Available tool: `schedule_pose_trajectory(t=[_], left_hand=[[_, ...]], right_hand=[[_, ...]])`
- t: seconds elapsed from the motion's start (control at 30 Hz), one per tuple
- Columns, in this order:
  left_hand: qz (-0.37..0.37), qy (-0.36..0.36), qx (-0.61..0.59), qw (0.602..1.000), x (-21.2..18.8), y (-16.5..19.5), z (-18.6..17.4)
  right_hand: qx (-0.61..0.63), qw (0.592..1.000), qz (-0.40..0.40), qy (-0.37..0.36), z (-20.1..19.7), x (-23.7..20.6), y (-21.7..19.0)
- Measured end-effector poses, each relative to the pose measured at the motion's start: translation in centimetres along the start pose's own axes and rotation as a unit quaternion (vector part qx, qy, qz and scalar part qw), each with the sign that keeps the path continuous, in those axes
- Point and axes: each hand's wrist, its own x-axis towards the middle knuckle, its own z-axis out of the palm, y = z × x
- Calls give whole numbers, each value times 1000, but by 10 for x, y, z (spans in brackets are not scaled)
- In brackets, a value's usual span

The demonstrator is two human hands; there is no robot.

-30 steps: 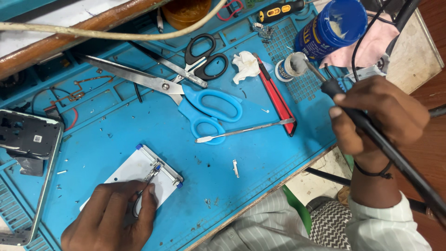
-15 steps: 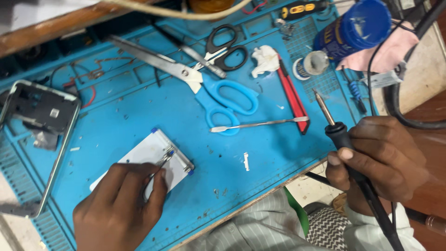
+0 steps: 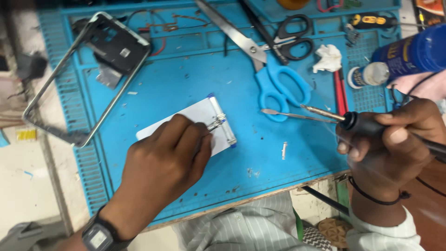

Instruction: The person solders a black wire to a small metal component held in a clamp on the workbench, feeding solder wire with one hand while applying the soldering iron with the other. They periodically dip the iron tip in flux, reposition the wire, and continue soldering the joint.

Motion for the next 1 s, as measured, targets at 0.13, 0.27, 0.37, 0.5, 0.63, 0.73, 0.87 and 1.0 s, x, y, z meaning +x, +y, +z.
schedule_pose_trajectory(t=[0.13, 0.27, 0.37, 0.5, 0.63, 0.73, 0.87, 1.0], left_hand=[[12, 16, 8, 1000, -7, -5, 0], [19, 21, -7, 1000, -14, -10, 2], [20, 30, -14, 999, -17, -12, 3], [22, 27, -3, 999, -19, -15, 5], [21, 20, -8, 1000, -19, -17, 7], [21, 20, -8, 1000, -20, -17, 8], [20, 25, -18, 999, -19, -18, 8], [19, 30, -20, 999, -19, -18, 8]], right_hand=[[2, 1000, 25, -10, 9, 4, 3], [-28, 998, 47, -34, 44, 18, 10], [-113, 989, 44, -79, 67, 28, 16], [-233, 964, -8, -125, 83, 25, 24], [-255, 951, -43, -171, 88, 21, 28], [-269, 940, -60, -200, 90, 22, 29], [-287, 935, -61, -200, 93, 23, 31], [-311, 926, -69, -202, 92, 23, 31]])
